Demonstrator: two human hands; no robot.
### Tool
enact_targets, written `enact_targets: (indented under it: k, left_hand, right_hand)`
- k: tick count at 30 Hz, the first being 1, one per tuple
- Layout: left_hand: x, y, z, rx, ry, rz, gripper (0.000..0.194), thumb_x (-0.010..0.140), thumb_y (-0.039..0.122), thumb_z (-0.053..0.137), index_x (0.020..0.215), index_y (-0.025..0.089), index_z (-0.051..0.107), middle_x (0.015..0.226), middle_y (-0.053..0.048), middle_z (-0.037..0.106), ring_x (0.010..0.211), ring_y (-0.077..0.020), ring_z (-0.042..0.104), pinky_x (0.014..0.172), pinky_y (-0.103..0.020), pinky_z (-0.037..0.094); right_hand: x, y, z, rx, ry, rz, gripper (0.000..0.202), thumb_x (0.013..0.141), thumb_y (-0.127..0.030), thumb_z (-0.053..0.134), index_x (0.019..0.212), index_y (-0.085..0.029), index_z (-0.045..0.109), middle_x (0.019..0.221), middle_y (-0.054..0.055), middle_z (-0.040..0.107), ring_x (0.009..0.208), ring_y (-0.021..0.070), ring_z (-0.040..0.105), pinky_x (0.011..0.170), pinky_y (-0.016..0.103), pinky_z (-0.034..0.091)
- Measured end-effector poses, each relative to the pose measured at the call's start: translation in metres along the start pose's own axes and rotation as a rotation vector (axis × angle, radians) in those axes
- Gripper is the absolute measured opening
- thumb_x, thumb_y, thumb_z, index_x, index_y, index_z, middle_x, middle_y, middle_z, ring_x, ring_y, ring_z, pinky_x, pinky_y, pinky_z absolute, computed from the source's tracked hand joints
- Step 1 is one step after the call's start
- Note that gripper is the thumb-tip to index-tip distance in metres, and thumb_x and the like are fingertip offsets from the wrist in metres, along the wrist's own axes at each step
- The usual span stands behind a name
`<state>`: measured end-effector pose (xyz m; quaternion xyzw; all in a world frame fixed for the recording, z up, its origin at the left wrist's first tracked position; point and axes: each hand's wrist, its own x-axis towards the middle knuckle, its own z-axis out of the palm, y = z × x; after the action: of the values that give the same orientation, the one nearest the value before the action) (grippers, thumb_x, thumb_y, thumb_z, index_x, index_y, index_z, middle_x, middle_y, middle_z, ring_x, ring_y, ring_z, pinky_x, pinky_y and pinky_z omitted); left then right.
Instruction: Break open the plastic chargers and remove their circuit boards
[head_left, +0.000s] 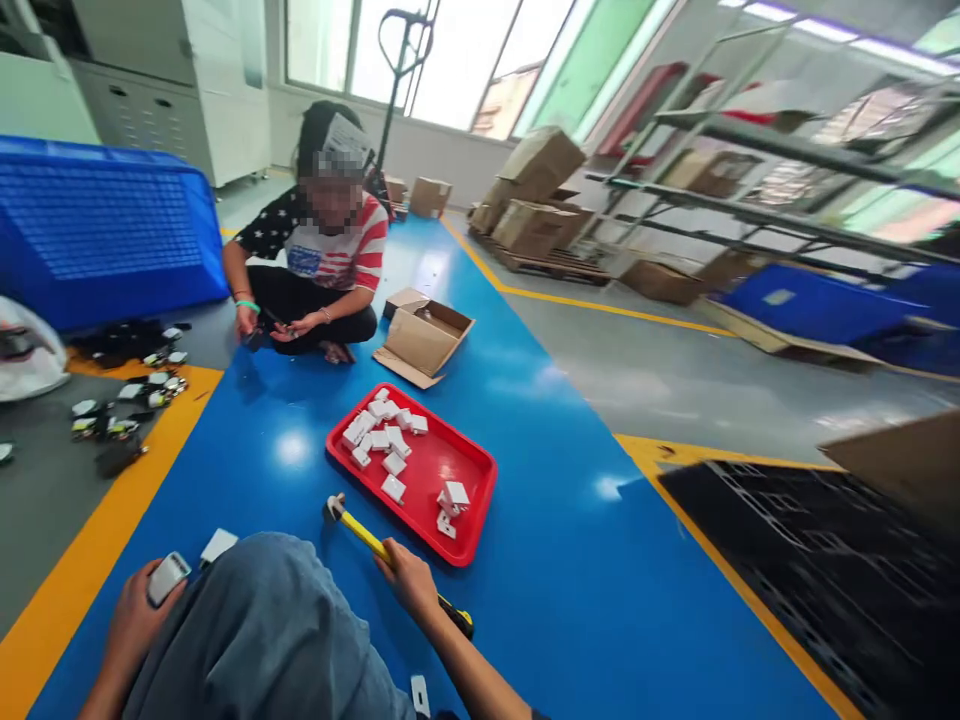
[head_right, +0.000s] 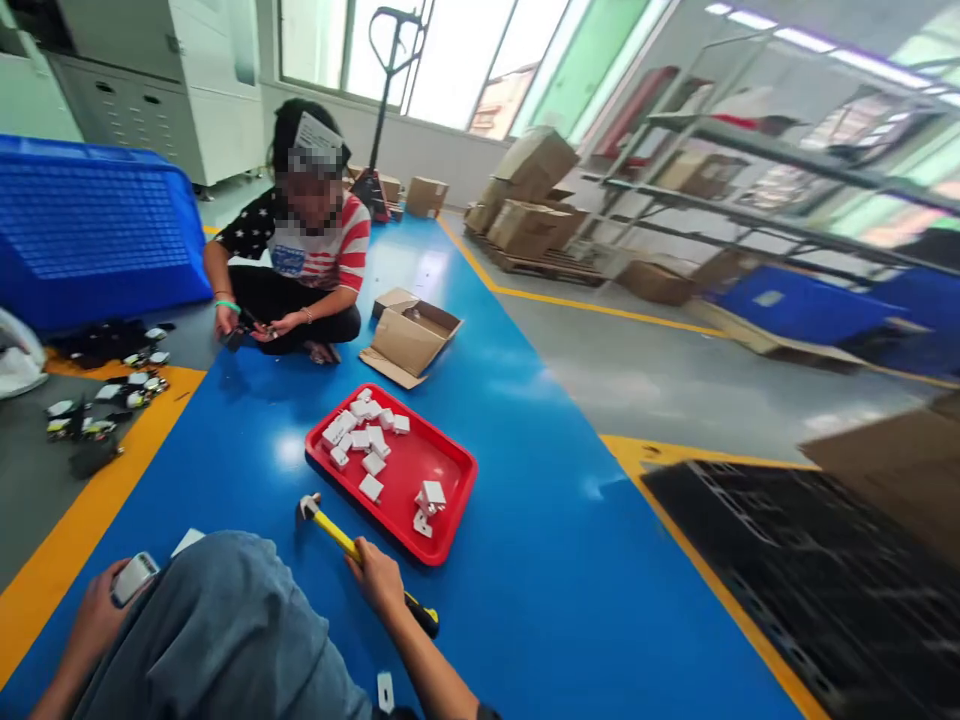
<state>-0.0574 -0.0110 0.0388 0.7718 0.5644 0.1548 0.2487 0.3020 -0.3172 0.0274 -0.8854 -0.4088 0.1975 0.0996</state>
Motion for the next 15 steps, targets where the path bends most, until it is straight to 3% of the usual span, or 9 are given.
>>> enact_targets:
  k: [2,6,8,11,15]
  left_hand:
    - [-0.006,0.002,-0.007,-0.131,0.017,-0.033,0.041,0.056,0.061,0.057,0.087,0.033,0.055,0.092,-0.010,0.068,0.101,-0.0414,0.064,0.085,-0.053,0.054]
    - [-0.005,0.016,-0.019,0.004,-0.137,-0.062,0.056,0.067,0.052,0.056,0.113,0.020,0.053,0.123,-0.018,0.059,0.126,-0.0355,0.051,0.108,-0.047,0.042]
    - [-0.001,0.014,-0.015,0.081,-0.161,-0.062,0.062,0.073,0.049,0.058,0.122,0.013,0.050,0.129,-0.021,0.055,0.127,-0.0334,0.048,0.109,-0.045,0.040]
    - [0.001,0.006,-0.013,0.156,-0.203,-0.044,0.063,0.078,0.046,0.061,0.128,0.011,0.048,0.129,-0.019,0.054,0.124,-0.0306,0.048,0.107,-0.043,0.041]
    - [0.009,-0.005,-0.016,0.204,-0.297,0.000,0.057,0.090,0.041,0.051,0.135,0.009,0.038,0.134,-0.020,0.045,0.127,-0.0304,0.042,0.108,-0.048,0.038]
  right_hand:
    - [-0.001,0.000,-0.003,-0.063,-0.005,-0.005,0.022,0.099,-0.038,0.046,0.110,-0.024,0.060,0.105,0.005,0.070,0.086,0.0186,0.069,0.065,0.024,0.044]
    - [0.003,-0.005,-0.013,-0.124,0.018,0.033,0.035,0.099,-0.042,0.044,0.120,-0.019,0.059,0.108,0.010,0.067,0.090,0.0203,0.065,0.062,0.024,0.040]
    - [0.014,-0.001,-0.009,-0.131,0.032,0.057,0.038,0.099,-0.044,0.044,0.122,-0.018,0.060,0.108,0.011,0.066,0.092,0.0212,0.062,0.062,0.024,0.038]
    - [0.026,0.008,-0.001,-0.103,0.005,0.045,0.038,0.099,-0.041,0.044,0.122,-0.016,0.060,0.105,0.013,0.064,0.095,0.0223,0.059,0.066,0.025,0.041]
    - [0.016,0.016,-0.005,-0.032,0.089,-0.014,0.037,0.099,-0.036,0.044,0.124,-0.014,0.061,0.114,0.016,0.061,0.105,0.0244,0.056,0.085,0.033,0.046]
